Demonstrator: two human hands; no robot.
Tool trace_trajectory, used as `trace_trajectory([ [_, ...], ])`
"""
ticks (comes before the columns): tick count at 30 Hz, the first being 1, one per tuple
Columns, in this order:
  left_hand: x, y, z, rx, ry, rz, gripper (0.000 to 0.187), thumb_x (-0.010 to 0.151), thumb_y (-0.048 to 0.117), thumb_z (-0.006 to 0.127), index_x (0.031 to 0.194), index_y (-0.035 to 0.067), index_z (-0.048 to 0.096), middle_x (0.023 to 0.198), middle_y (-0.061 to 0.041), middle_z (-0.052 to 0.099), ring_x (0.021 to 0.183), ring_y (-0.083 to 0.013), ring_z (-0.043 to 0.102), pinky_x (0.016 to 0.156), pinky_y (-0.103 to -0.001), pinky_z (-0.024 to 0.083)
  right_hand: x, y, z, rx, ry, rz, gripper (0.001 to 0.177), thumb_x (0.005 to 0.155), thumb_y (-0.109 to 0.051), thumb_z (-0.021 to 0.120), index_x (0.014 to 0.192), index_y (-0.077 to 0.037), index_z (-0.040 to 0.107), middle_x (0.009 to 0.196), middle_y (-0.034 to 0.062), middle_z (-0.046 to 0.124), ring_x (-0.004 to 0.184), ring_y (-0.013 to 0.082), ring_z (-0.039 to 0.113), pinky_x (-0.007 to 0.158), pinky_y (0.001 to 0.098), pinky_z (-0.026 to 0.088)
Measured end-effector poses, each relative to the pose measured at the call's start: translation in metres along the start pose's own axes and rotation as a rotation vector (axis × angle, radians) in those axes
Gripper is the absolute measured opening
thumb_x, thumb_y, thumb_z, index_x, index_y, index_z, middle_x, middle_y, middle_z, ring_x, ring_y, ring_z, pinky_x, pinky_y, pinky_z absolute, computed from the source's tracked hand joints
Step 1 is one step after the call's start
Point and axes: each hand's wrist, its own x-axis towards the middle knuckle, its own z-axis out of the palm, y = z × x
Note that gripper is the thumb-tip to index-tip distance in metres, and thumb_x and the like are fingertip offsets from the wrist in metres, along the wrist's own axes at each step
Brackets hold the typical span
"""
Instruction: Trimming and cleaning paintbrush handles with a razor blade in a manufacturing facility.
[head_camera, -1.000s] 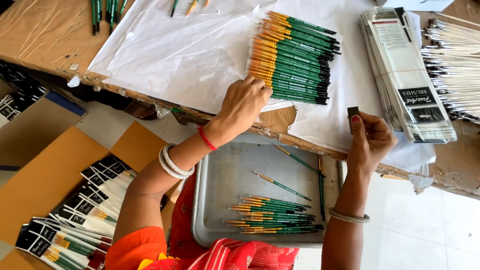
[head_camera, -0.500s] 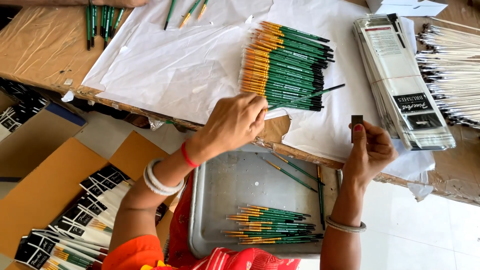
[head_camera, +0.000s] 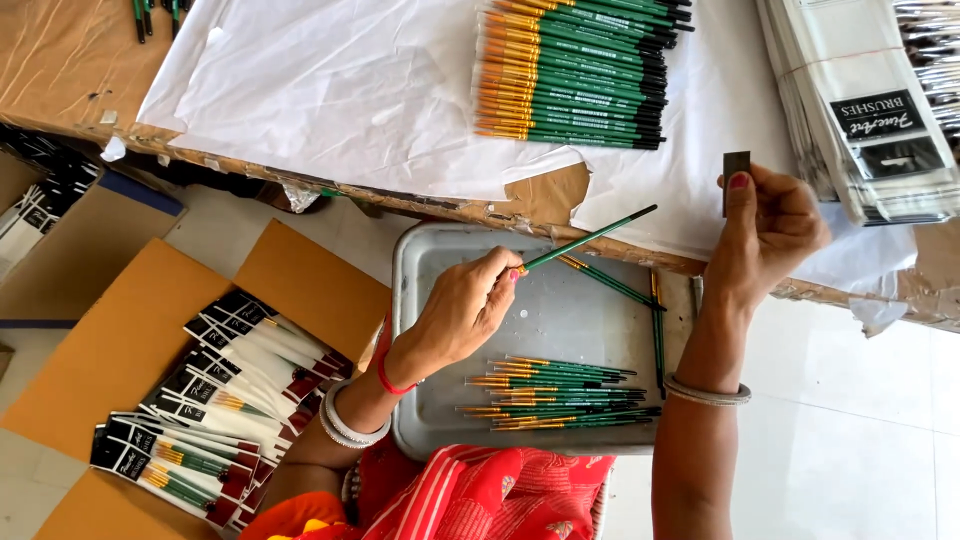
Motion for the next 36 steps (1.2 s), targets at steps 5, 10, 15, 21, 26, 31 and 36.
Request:
trace_trajectory([
  [5,-0.001,-0.003,-0.001,0.011,-0.012,-0.014,0.008,0.102,0.007,0.057,0.105,0.000,0.056,0.066,-0.012,0.060,0.054,-0.0260,0.061,0.053,-0.038,0.045,0.001,-0.007,0.003,-0.031,-0.004,0.011,0.004,0.109,0.006,0.073,0.111,0.005,0.070,0.103,0.0149,0.076,0.096,0.0176,0.077,0.087,0.0252,0.063],
  [10,0.000,0.002,0.001,0.002,0.016,-0.064,0.011,0.102,0.011,0.061,0.098,0.001,0.058,0.062,-0.011,0.061,0.051,-0.0246,0.061,0.049,-0.038,0.045,-0.004,-0.007,0.005,-0.071,-0.015,-0.005,0.004,0.108,0.004,0.074,0.110,0.004,0.071,0.102,0.0138,0.076,0.094,0.0163,0.077,0.085,0.0248,0.062],
  [15,0.007,0.004,0.012,-0.059,0.052,0.019,0.013,0.102,0.012,0.061,0.094,0.003,0.056,0.062,-0.007,0.064,0.050,-0.0221,0.064,0.047,-0.036,0.046,-0.021,-0.010,0.013,0.021,-0.194,0.047,0.005,0.098,0.001,0.075,0.097,0.000,0.071,0.098,0.0118,0.078,0.085,0.0155,0.075,0.087,0.0342,0.064],
  [21,0.014,0.010,0.019,-0.032,0.069,-0.036,0.013,0.100,0.012,0.064,0.094,0.003,0.059,0.052,-0.010,0.056,0.044,-0.0254,0.059,0.045,-0.039,0.040,-0.040,-0.056,0.057,-0.197,-0.552,-0.081,0.008,0.090,0.002,0.076,0.099,0.002,0.075,0.093,0.0118,0.076,0.085,0.0187,0.075,0.118,0.0491,0.054],
  [26,0.014,0.010,0.020,-0.098,0.059,-0.059,0.015,0.101,0.013,0.062,0.092,0.002,0.056,0.057,-0.009,0.061,0.046,-0.0236,0.061,0.044,-0.037,0.042,-0.043,-0.054,0.056,-0.260,-0.617,-0.097,0.009,0.090,0.001,0.078,0.098,0.001,0.074,0.101,0.0142,0.078,0.092,0.0204,0.078,0.118,0.0493,0.052],
  [31,0.015,0.011,0.022,-0.102,0.087,-0.039,0.013,0.100,0.011,0.062,0.094,0.002,0.056,0.060,-0.010,0.063,0.048,-0.0241,0.063,0.045,-0.036,0.044,-0.043,-0.053,0.057,-0.284,-0.621,-0.108,0.008,0.090,0.001,0.078,0.097,0.001,0.074,0.104,0.0148,0.078,0.102,0.0238,0.078,0.117,0.0495,0.052],
  [36,0.015,0.010,0.022,-0.138,0.073,-0.059,0.013,0.100,0.010,0.062,0.093,0.001,0.055,0.061,-0.010,0.064,0.048,-0.0231,0.065,0.044,-0.036,0.045,-0.044,-0.055,0.058,-0.311,-0.617,-0.129,0.009,0.089,0.001,0.078,0.096,0.000,0.073,0.104,0.0143,0.078,0.102,0.0243,0.078,0.116,0.0488,0.053],
])
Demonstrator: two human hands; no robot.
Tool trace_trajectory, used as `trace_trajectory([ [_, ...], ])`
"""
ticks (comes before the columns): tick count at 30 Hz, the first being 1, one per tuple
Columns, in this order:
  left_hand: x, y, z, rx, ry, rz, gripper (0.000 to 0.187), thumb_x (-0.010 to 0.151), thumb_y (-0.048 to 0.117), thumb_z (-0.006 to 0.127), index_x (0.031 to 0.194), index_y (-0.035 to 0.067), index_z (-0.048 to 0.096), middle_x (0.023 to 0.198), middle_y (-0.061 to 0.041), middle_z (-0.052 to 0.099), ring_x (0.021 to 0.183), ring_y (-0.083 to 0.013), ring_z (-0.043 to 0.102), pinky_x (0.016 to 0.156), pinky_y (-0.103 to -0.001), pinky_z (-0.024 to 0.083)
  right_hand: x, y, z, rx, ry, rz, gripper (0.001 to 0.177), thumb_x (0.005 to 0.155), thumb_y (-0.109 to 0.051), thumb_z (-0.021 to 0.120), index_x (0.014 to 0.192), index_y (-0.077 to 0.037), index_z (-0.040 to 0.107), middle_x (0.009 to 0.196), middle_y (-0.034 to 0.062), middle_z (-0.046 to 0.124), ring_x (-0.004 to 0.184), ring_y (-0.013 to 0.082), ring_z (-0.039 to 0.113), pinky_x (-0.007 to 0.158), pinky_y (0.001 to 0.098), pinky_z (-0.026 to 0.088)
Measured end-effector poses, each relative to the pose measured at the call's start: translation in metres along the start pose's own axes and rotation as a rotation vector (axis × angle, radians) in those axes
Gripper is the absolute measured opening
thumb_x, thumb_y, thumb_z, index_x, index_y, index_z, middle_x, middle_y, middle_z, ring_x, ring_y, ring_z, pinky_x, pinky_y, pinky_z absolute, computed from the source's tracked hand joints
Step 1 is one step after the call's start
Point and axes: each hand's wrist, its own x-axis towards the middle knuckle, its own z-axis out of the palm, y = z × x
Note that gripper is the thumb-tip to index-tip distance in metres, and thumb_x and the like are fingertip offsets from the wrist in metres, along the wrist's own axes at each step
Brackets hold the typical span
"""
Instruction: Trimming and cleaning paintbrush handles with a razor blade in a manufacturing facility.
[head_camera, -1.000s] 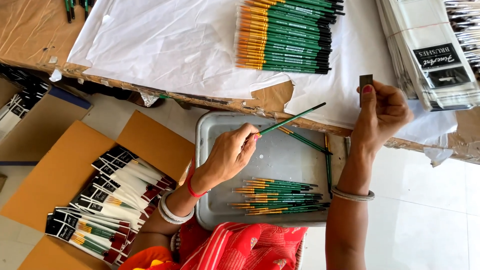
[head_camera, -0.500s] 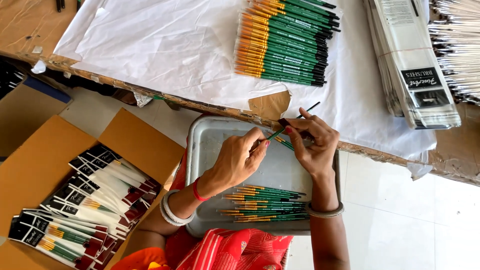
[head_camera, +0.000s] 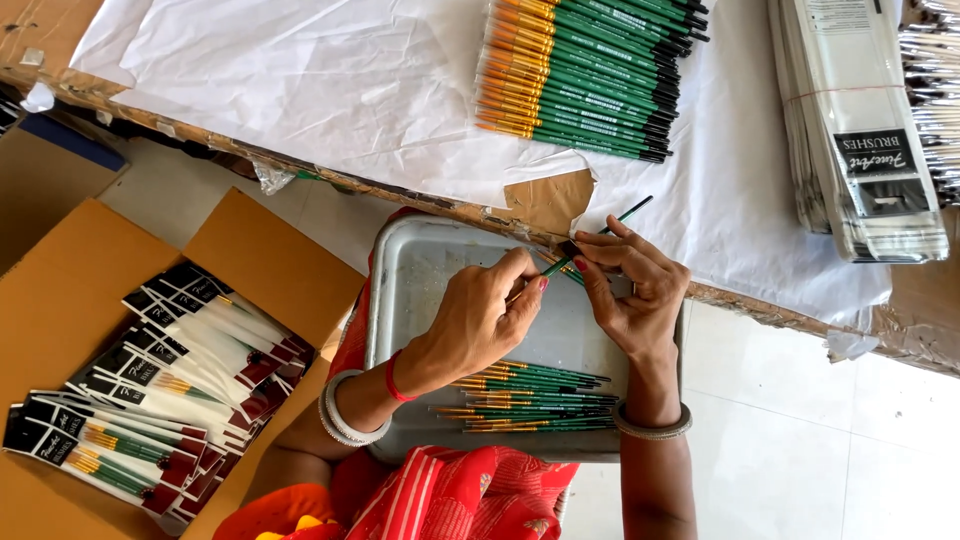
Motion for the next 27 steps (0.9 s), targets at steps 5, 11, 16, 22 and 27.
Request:
trace_trajectory([
  [5,-0.0001,-0.0014,0.0012,0.015,0.012,0.005,0.013,0.099,0.010,0.063,0.092,0.002,0.056,0.062,-0.011,0.065,0.049,-0.0234,0.065,0.045,-0.036,0.045,-0.0004,0.0017,0.0019,-0.017,0.016,0.015,0.010,0.089,0.002,0.079,0.097,0.000,0.074,0.102,0.0133,0.078,0.098,0.0228,0.078,0.115,0.0474,0.055],
  [11,-0.0005,-0.0024,0.0014,0.018,0.011,0.017,0.013,0.100,0.011,0.063,0.093,0.001,0.056,0.061,-0.011,0.064,0.048,-0.0240,0.065,0.045,-0.037,0.045,0.0004,-0.0009,0.0004,0.023,0.033,0.050,0.012,0.088,0.002,0.079,0.100,0.000,0.076,0.100,0.0126,0.078,0.095,0.0206,0.077,0.115,0.0468,0.056],
  [16,-0.0013,-0.0031,0.0017,0.019,0.028,0.040,0.012,0.099,0.009,0.064,0.094,0.002,0.056,0.061,-0.010,0.064,0.049,-0.0241,0.064,0.045,-0.037,0.045,-0.0011,-0.0001,0.0029,0.017,0.019,0.028,0.011,0.089,0.002,0.080,0.099,-0.001,0.076,0.102,0.0131,0.078,0.099,0.0217,0.077,0.115,0.0466,0.054],
  [22,-0.0004,-0.0003,0.0005,0.037,-0.003,0.006,0.012,0.098,0.009,0.064,0.093,0.002,0.057,0.054,-0.010,0.060,0.044,-0.0236,0.062,0.043,-0.037,0.043,0.0011,-0.0014,0.0035,0.004,0.049,0.060,0.011,0.089,0.002,0.080,0.100,0.000,0.077,0.094,0.0115,0.077,0.083,0.0173,0.075,0.115,0.0456,0.056],
  [27,-0.0019,-0.0045,0.0030,0.015,0.028,0.054,0.013,0.100,0.010,0.063,0.093,0.002,0.056,0.058,-0.009,0.061,0.048,-0.0232,0.064,0.044,-0.037,0.044,0.0019,-0.0009,0.0050,-0.016,0.042,0.055,0.009,0.089,0.002,0.080,0.098,0.000,0.076,0.093,0.0116,0.076,0.082,0.0167,0.074,0.113,0.0436,0.056],
])
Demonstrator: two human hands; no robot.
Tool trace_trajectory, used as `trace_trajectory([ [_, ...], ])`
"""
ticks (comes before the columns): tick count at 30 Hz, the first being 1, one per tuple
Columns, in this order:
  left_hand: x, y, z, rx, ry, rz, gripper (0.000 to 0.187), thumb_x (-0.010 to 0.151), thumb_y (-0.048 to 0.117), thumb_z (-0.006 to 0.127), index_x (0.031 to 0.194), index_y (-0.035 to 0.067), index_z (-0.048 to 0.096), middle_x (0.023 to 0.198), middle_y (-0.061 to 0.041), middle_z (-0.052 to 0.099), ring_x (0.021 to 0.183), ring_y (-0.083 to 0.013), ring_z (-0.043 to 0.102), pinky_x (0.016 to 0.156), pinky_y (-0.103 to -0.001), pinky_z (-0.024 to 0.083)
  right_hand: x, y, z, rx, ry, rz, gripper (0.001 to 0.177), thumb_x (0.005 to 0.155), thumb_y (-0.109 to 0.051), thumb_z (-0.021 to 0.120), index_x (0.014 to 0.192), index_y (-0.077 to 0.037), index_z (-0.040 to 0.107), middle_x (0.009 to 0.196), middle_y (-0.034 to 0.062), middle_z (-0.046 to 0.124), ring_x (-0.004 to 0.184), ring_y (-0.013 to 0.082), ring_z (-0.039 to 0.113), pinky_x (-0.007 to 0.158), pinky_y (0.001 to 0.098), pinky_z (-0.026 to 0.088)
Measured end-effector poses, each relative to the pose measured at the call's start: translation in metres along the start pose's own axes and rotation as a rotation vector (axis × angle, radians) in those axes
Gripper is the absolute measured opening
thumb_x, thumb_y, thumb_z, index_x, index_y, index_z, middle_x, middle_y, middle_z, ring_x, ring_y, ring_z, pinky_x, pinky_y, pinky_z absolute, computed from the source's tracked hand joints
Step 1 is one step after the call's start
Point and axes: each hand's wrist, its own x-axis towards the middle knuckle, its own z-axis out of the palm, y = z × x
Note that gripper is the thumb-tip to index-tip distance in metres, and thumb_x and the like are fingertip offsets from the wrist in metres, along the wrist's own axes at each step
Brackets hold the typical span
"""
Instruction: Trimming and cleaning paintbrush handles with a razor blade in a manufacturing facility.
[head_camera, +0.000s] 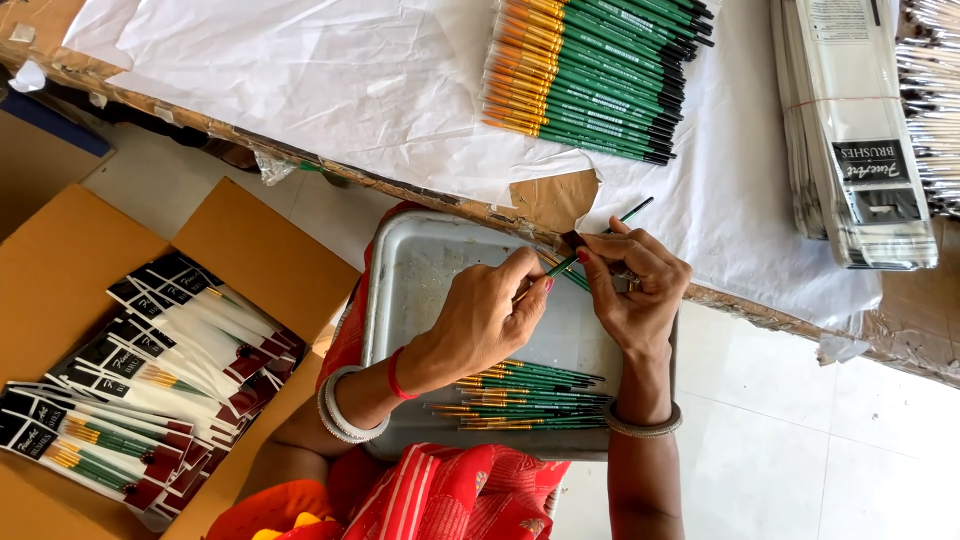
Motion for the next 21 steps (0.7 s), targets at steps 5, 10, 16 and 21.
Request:
trace_trajectory([
  [5,0.001,0.002,-0.001,0.033,-0.007,-0.027,0.012,0.098,0.010,0.065,0.093,0.002,0.057,0.055,-0.010,0.060,0.045,-0.0253,0.062,0.044,-0.039,0.042,0.001,0.000,0.002,0.089,0.075,0.102,0.005,0.093,0.002,0.079,0.097,0.002,0.076,0.086,0.0081,0.072,0.078,0.0134,0.071,0.103,0.0382,0.060],
  [10,0.001,-0.001,0.000,0.039,-0.006,-0.017,0.012,0.097,0.010,0.065,0.094,0.002,0.057,0.056,-0.010,0.061,0.047,-0.0252,0.063,0.044,-0.039,0.043,-0.001,0.005,-0.002,0.294,0.163,0.263,0.007,0.094,0.002,0.075,0.101,0.005,0.075,0.093,0.0070,0.071,0.085,0.0110,0.072,0.080,0.0281,0.061],
  [16,-0.002,-0.004,0.001,0.044,0.036,0.042,0.011,0.098,0.010,0.064,0.093,0.002,0.057,0.062,-0.010,0.064,0.049,-0.0261,0.064,0.046,-0.038,0.045,-0.003,0.009,-0.004,0.371,0.103,0.178,0.006,0.098,0.003,0.075,0.102,0.006,0.072,0.099,0.0099,0.074,0.093,0.0122,0.072,0.094,0.0274,0.060],
  [21,-0.012,-0.001,0.001,0.110,-0.005,0.034,0.014,0.099,0.011,0.066,0.092,0.002,0.057,0.050,-0.012,0.056,0.041,-0.0262,0.059,0.042,-0.040,0.041,-0.009,-0.009,-0.002,0.307,0.382,0.055,0.003,0.100,0.002,0.074,0.102,0.002,0.073,0.098,0.0117,0.075,0.093,0.0145,0.073,0.098,0.0321,0.059],
])
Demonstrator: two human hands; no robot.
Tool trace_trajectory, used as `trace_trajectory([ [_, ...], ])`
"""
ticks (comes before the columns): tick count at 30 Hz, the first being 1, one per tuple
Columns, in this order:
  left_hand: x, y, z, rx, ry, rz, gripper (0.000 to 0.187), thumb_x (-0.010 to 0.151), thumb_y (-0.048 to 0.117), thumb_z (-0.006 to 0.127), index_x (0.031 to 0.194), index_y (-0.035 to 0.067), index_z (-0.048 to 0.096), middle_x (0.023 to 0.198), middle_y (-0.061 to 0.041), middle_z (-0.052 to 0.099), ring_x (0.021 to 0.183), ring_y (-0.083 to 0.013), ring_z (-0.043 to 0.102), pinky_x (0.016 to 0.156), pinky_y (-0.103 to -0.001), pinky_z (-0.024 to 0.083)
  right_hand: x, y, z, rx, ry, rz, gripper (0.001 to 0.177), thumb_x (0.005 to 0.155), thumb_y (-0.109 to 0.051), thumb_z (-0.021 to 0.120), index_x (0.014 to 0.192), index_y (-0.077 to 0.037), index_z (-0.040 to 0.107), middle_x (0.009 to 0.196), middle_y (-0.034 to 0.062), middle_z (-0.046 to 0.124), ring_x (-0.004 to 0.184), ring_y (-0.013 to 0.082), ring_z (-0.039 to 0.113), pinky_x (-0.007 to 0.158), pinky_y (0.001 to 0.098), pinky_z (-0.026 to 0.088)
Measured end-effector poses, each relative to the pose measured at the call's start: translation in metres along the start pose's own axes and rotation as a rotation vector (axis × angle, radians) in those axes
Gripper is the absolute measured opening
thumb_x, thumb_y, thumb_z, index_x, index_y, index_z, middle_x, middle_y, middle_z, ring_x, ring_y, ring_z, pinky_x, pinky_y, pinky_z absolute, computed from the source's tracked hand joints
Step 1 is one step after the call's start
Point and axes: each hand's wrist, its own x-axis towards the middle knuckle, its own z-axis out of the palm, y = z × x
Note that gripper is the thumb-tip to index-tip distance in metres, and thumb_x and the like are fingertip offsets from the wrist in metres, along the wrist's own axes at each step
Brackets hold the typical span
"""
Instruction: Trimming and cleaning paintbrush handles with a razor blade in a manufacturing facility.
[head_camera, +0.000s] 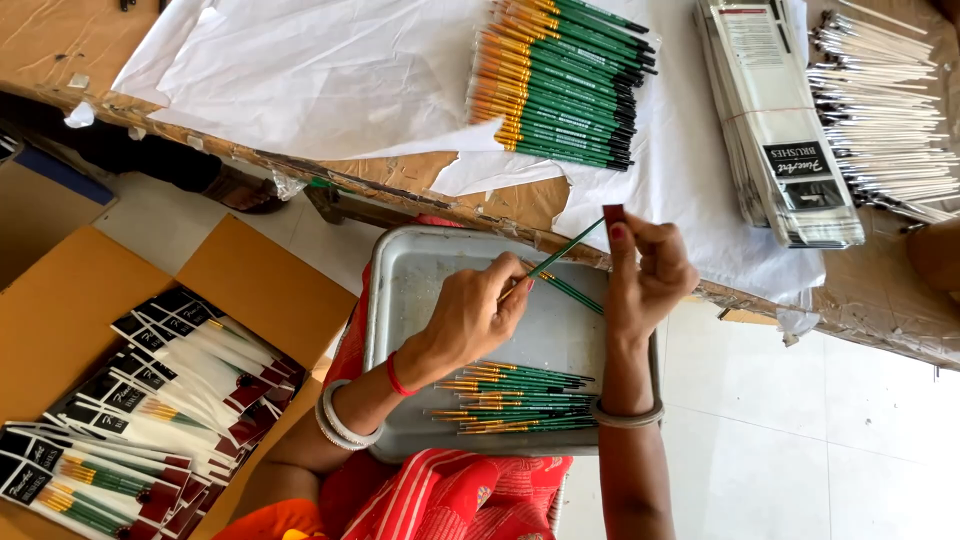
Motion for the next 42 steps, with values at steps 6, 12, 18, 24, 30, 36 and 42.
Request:
trace_trajectory([
  [6,-0.030,0.018,0.009,0.002,-0.036,0.457,0.013,0.105,0.008,0.061,0.096,0.003,0.053,0.059,-0.007,0.057,0.048,-0.0207,0.058,0.046,-0.036,0.040,0.014,-0.047,0.014,-0.426,-0.207,-0.308,0.010,0.090,0.006,0.074,0.098,-0.001,0.075,0.098,0.0116,0.079,0.094,0.0213,0.076,0.118,0.0502,0.047],
  [12,-0.052,-0.003,-0.032,-0.390,-0.192,-0.132,0.016,0.106,0.016,0.061,0.098,0.002,0.060,0.060,0.004,0.044,0.055,-0.0033,0.037,0.048,-0.026,0.029,0.049,0.057,-0.071,-0.293,0.074,-0.023,0.009,0.098,0.005,0.076,0.106,0.000,0.076,0.100,0.0112,0.078,0.086,0.0134,0.071,0.086,0.0319,0.060],
  [18,-0.045,-0.038,-0.021,-0.533,-0.103,-0.256,0.022,0.107,0.021,0.060,0.096,0.002,0.059,0.069,0.008,0.041,0.062,-0.0022,0.032,0.052,-0.024,0.027,0.045,0.053,-0.077,0.020,0.054,0.097,0.008,0.106,0.007,0.072,0.113,0.008,0.074,0.102,0.0135,0.077,0.089,0.0115,0.073,0.082,0.0195,0.058],
  [24,-0.042,-0.052,-0.021,-0.565,-0.099,-0.348,0.029,0.108,0.029,0.058,0.102,0.001,0.065,0.067,0.010,0.036,0.061,-0.0023,0.028,0.053,-0.024,0.024,0.042,0.055,-0.077,0.008,0.076,0.099,0.007,0.107,0.007,0.074,0.114,0.009,0.073,0.102,0.0141,0.076,0.091,0.0127,0.074,0.085,0.0212,0.060],
  [30,-0.041,-0.053,-0.022,-0.519,-0.095,-0.313,0.032,0.108,0.031,0.057,0.101,0.001,0.065,0.066,0.009,0.037,0.060,-0.0026,0.030,0.053,-0.024,0.026,0.039,0.054,-0.076,-0.048,0.103,0.105,0.006,0.107,0.008,0.076,0.113,0.008,0.074,0.101,0.0142,0.076,0.090,0.0123,0.073,0.084,0.0208,0.059],
  [36,-0.040,-0.048,-0.024,-0.497,-0.094,-0.320,0.030,0.108,0.029,0.057,0.101,0.001,0.064,0.065,0.009,0.036,0.060,-0.0027,0.029,0.052,-0.025,0.024,0.040,0.057,-0.077,-0.041,0.077,0.071,0.006,0.107,0.008,0.076,0.113,0.007,0.074,0.102,0.0159,0.077,0.090,0.0140,0.075,0.079,0.0201,0.062],
  [42,-0.031,-0.021,-0.027,0.417,0.092,0.407,0.023,0.108,0.030,0.054,0.113,0.013,0.068,0.108,-0.002,0.074,0.104,-0.0197,0.070,0.093,-0.038,0.053,0.040,0.057,-0.078,-0.062,0.091,0.058,0.009,0.104,0.010,0.074,0.113,0.008,0.075,0.102,0.0150,0.077,0.085,0.0120,0.074,0.079,0.0191,0.060],
])
